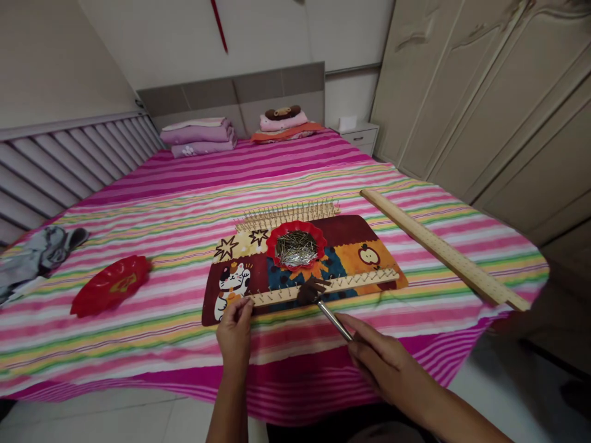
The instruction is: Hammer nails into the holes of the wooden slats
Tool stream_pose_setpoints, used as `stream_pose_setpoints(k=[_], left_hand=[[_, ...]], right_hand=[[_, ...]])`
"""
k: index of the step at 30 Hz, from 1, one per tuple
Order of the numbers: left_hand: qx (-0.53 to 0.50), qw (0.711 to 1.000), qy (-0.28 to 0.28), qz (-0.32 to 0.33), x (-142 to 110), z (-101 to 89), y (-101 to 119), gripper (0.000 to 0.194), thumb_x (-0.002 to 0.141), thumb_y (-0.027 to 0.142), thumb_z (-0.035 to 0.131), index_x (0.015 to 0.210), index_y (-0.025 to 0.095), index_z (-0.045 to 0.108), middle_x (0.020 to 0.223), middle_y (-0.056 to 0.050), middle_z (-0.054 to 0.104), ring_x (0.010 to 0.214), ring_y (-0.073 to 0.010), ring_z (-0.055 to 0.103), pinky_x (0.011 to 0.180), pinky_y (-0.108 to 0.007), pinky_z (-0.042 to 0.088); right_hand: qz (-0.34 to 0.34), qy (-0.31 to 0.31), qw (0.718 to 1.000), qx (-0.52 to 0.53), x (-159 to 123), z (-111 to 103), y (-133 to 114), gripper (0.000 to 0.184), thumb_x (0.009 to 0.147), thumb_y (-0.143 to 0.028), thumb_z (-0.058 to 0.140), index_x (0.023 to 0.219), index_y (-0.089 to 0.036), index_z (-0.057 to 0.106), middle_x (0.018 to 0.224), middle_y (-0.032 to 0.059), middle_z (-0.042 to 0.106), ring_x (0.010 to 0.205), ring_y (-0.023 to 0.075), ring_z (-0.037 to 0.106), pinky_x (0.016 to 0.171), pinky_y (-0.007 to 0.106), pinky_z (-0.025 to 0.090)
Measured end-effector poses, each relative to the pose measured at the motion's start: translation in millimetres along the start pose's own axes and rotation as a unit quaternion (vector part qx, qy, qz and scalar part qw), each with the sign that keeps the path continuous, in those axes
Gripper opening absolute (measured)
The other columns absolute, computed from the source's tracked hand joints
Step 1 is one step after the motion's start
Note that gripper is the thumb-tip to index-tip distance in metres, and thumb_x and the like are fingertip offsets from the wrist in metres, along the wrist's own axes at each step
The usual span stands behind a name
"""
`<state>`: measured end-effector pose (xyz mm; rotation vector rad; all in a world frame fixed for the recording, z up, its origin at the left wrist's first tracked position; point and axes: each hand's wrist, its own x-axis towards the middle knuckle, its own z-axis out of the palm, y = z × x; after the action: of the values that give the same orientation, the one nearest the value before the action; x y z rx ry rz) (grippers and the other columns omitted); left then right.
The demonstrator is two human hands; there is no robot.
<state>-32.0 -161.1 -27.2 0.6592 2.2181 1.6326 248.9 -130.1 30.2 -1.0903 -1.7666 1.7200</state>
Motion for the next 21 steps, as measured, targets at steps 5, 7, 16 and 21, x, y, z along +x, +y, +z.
stream_pose_setpoints(k=[5,7,16,21], left_hand=[[0.033,0.998,0.005,0.048,0.0,-0.6,-5.2,0.031,0.065,0.046,0.063,0.08,0.021,0.068,0.083,-0.003,0.069,0.076,-0.0168,0.062,0.075,-0.029,0.049],[0.047,0.997,0.003,0.067,0.1,-0.2,-7.7,0.029,0.065,0.046,0.062,0.079,0.021,0.068,0.08,-0.002,0.068,0.073,-0.0162,0.061,0.072,-0.029,0.049],[0.073,0.986,0.012,0.146,-2.2,1.8,-14.4,0.024,0.069,0.042,0.058,0.076,0.021,0.067,0.072,-0.001,0.065,0.064,-0.0132,0.058,0.064,-0.024,0.047],[0.084,0.985,0.007,0.152,-3.0,0.9,-14.9,0.02,0.071,0.04,0.056,0.074,0.022,0.066,0.066,0.001,0.062,0.06,-0.0115,0.055,0.06,-0.022,0.044]], right_hand=[[-0.061,-0.04,0.997,-0.039,25.0,24.3,-26.9,0.045,0.089,-0.021,0.039,0.133,-0.019,0.05,0.058,-0.0059,0.04,0.05,0.0099,0.034,0.048,0.023,0.028],[-0.074,-0.053,0.995,-0.049,34.9,33.7,-33.4,0.044,0.089,-0.019,0.038,0.131,-0.02,0.052,0.058,-0.0055,0.042,0.05,0.0099,0.037,0.047,0.022,0.031],[-0.138,-0.091,0.979,-0.116,60.6,58.1,-44.5,0.049,0.09,-0.015,0.038,0.136,-0.024,0.047,0.072,-0.0002,0.062,0.074,0.0165,0.058,0.073,0.029,0.047],[-0.173,-0.106,0.973,-0.113,65.8,65.6,-45.2,0.047,0.091,-0.015,0.038,0.135,-0.027,0.049,0.103,0.0046,0.067,0.092,0.0183,0.061,0.085,0.032,0.045]])
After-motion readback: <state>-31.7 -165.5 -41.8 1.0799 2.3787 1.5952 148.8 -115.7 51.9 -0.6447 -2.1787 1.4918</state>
